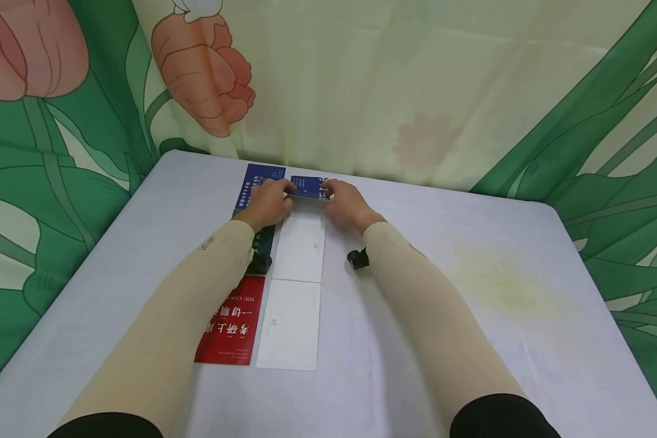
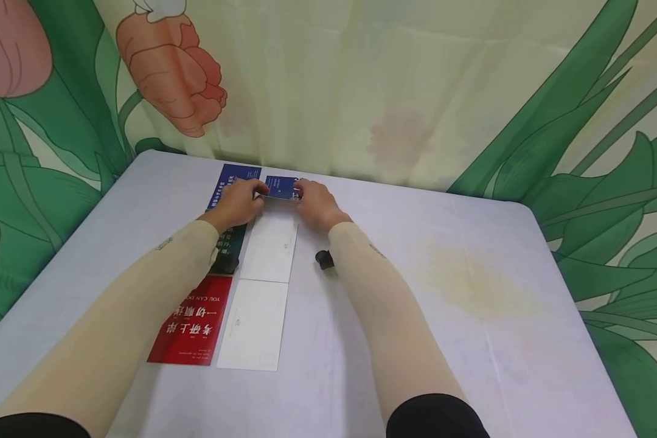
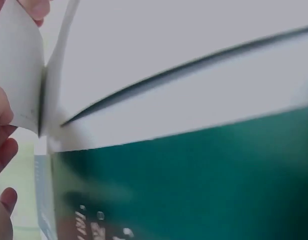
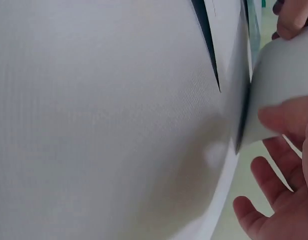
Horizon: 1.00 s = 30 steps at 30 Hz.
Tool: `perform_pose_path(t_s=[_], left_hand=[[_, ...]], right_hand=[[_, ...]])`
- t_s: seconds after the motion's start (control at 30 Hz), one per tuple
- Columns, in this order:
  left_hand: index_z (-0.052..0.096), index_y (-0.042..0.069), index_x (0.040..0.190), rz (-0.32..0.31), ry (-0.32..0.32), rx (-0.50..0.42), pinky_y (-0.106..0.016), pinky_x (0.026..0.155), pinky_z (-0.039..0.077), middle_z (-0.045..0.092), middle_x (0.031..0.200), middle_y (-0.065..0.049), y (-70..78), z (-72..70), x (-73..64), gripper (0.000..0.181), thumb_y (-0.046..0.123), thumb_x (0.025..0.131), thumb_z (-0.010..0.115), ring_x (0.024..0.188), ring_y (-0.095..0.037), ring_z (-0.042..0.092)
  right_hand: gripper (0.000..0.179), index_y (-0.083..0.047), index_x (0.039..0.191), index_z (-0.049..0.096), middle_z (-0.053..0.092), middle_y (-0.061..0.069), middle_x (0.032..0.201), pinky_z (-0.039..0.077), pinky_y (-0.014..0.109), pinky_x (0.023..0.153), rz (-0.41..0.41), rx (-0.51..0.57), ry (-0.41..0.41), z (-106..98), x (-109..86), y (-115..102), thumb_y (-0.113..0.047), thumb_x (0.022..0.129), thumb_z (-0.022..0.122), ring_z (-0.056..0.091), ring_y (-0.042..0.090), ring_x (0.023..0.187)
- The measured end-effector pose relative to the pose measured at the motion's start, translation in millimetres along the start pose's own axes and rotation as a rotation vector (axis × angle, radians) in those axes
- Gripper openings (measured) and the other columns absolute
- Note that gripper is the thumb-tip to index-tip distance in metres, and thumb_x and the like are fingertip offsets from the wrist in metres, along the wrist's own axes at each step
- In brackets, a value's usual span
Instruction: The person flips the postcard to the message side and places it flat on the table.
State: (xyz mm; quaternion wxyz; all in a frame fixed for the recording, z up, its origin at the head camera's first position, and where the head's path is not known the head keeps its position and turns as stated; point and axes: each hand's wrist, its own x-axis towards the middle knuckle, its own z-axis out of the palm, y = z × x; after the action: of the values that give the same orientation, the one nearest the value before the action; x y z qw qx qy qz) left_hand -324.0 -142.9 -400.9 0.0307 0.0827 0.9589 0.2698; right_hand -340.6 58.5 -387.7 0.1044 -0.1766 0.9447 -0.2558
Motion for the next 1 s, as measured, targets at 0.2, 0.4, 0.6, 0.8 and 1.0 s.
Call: perform_pose_path(t_s=[0.2,0.4,0.6,0.8,1.0], left_hand=[[0.063,0.007,0.128,0.012,0.038,-0.039,-0.05,0.114,0.024,0.064,0.126,-0.008,6.8,-4.4,-2.4,0.029,0.008,0.1,0.057,0.126,-0.029,0.048],[0.063,0.004,0.125,0.006,0.078,-0.136,-0.048,0.113,0.031,0.066,0.124,-0.01,10.3,-11.7,-8.3,0.026,0.005,0.099,0.057,0.122,-0.028,0.054],[0.056,0.003,0.129,-0.07,0.129,-0.343,-0.041,0.101,0.048,0.06,0.125,-0.015,9.5,-16.6,-10.3,0.029,0.005,0.1,0.055,0.113,-0.028,0.055],[0.05,-0.001,0.132,-0.083,0.192,-0.425,-0.04,0.098,0.047,0.058,0.122,-0.017,8.4,-16.1,-8.0,0.031,0.005,0.101,0.052,0.111,-0.028,0.054],[0.049,0.0,0.132,-0.111,0.195,-0.474,-0.039,0.093,0.05,0.056,0.117,-0.016,8.7,-13.3,-7.1,0.03,0.004,0.102,0.052,0.106,-0.028,0.053]], right_hand=[[0.05,-0.005,0.145,0.049,0.058,0.012,0.136,0.034,0.036,0.112,0.014,0.021,0.104,0.4,-0.7,-0.3,0.001,0.095,0.049,0.048,0.028,0.13],[0.041,-0.007,0.141,0.052,0.066,0.007,0.124,0.04,0.035,0.105,0.058,0.129,0.203,2.1,-2.3,2.3,-0.007,0.1,0.05,0.056,0.025,0.12],[0.037,-0.006,0.138,0.053,0.065,0.009,0.115,0.044,0.035,0.096,0.028,0.21,0.275,1.8,-3.0,-0.8,-0.011,0.101,0.049,0.058,0.025,0.105],[0.036,-0.004,0.136,0.053,0.064,0.009,0.112,0.046,0.035,0.094,0.014,0.307,0.332,0.3,-7.1,-6.0,-0.011,0.1,0.049,0.061,0.024,0.106],[0.036,-0.005,0.135,0.05,0.065,0.009,0.111,0.048,0.035,0.092,0.029,0.374,0.37,1.8,-8.4,-6.3,-0.009,0.099,0.051,0.064,0.023,0.107]])
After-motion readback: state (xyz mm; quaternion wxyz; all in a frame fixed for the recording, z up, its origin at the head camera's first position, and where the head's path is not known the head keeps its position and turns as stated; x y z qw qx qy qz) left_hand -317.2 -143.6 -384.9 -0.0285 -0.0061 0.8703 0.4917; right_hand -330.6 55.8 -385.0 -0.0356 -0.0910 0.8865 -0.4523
